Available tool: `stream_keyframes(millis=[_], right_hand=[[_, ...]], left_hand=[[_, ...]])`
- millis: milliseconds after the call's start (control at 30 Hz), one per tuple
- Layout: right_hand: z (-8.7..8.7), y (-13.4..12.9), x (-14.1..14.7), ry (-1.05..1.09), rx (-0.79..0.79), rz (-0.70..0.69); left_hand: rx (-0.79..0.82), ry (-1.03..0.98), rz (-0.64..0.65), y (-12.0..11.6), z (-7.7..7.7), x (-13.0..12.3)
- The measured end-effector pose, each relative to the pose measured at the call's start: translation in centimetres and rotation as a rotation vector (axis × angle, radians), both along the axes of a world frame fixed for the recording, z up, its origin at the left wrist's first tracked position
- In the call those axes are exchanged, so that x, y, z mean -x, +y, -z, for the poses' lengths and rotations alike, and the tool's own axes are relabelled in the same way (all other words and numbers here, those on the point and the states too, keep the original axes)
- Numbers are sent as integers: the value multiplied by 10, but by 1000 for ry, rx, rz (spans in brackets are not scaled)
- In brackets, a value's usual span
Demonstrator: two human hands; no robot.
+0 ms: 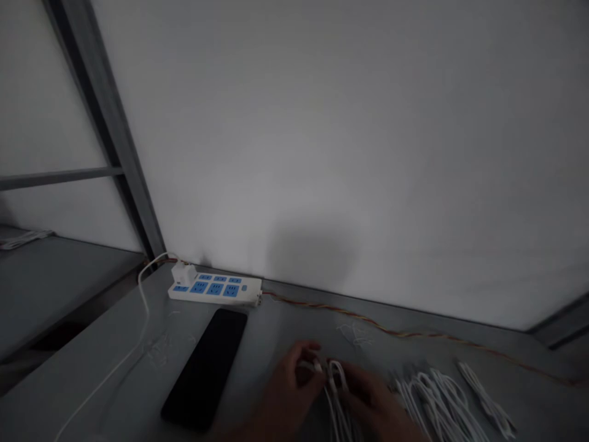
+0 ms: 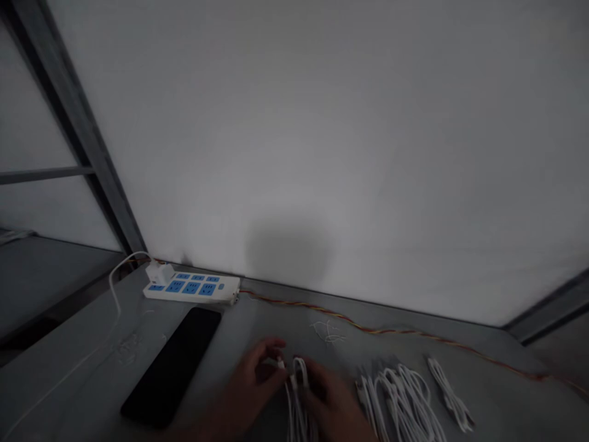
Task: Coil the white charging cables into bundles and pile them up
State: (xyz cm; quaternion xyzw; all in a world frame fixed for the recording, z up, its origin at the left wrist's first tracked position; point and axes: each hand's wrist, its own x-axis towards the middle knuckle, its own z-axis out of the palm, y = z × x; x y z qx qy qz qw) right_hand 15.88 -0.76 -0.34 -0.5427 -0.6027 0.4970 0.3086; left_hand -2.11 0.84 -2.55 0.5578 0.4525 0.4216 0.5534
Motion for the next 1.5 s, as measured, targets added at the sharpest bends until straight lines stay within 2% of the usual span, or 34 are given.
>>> stream_keyframes(millis=[100,167,333,533,733,800,867,967,1167,1233,1400,1500], right_hand=[[-2,3,-1,46,19,51],[4,5,-1,111,14,86],[17,8,3,245,-6,170],[6,4,8,129,-70,141],[10,4,5,33,-125,119],[10,6,1,45,-188,173],[7,8,-4,68,-230,260],[0,11,-10,122,-218,391],[-7,13,-14,223,-198,445],[-6,15,-17,177,-223,454],[4,19,-26,113,-231,411],[9,21,-29,81,-278,387]], left_hand=[[66,-18,-99,5,3,1],[82,-16,-112,10,4,1],[40,-3,1,10,-2,1],[-27,72,54,5,-9,2],[51,70,-42,5,-5,2],[18,78,-93,7,-4,3],[-72,139,-215,11,-4,6],[-189,206,-337,17,-6,11],[-81,148,-298,21,-13,17],[-98,139,-299,21,-15,19],[-165,193,-207,25,-16,25],[-198,190,-216,29,-13,28]])
